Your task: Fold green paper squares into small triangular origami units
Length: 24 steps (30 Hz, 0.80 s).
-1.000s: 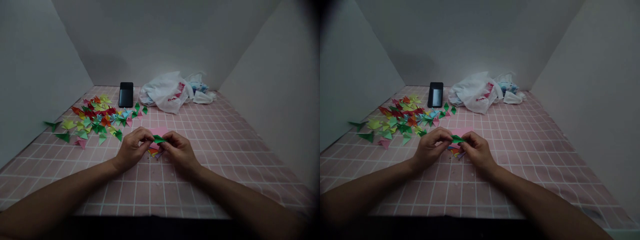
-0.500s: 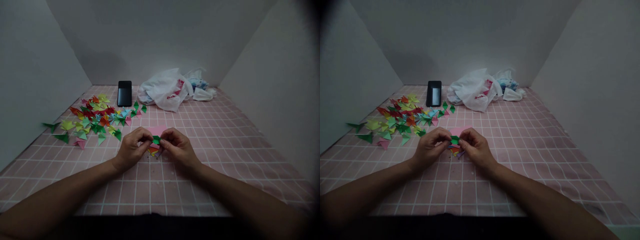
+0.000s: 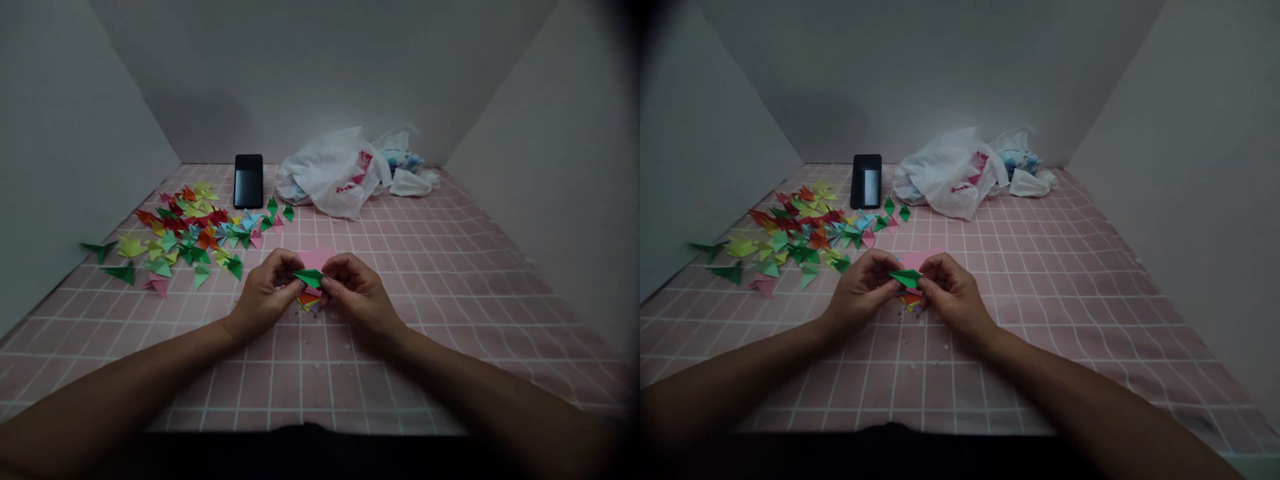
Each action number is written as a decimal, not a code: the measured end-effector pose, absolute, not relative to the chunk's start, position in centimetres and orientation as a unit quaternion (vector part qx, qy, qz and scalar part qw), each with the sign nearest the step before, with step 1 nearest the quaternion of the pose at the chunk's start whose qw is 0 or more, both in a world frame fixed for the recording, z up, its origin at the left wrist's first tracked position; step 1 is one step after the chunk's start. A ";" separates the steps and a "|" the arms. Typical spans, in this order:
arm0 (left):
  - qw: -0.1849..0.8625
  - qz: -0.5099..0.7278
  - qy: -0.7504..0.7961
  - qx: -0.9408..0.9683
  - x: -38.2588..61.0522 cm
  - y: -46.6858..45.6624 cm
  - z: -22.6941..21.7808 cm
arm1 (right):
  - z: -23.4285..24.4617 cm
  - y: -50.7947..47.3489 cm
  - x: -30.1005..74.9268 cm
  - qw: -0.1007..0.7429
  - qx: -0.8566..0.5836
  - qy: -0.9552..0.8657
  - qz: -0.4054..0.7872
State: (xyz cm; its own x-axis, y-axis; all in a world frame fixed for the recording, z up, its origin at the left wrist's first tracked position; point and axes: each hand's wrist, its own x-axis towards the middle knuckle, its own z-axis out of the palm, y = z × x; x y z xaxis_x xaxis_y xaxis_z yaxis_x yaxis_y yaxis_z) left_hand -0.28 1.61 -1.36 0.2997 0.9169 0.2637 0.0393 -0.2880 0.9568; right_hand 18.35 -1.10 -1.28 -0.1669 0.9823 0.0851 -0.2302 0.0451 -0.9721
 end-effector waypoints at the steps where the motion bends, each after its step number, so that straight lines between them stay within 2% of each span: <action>1: 0.491 0.471 0.364 0.637 -0.2 1.6 -1.3 | -1.3 -1.1 18.4 0.516 -0.382 -0.500 0.581; 6: 0.622 0.452 0.351 0.534 0.0 1.5 -1.0 | -1.4 -1.3 18.3 0.510 -0.412 -0.494 0.571; 10: 0.671 0.398 0.371 0.503 0.1 1.4 -0.8 | -1.5 -1.5 18.1 0.513 -0.406 -0.485 0.580; 24: 0.639 0.345 0.410 0.553 0.0 1.1 0.2 | -1.8 -2.0 18.0 0.432 -0.403 -0.453 0.667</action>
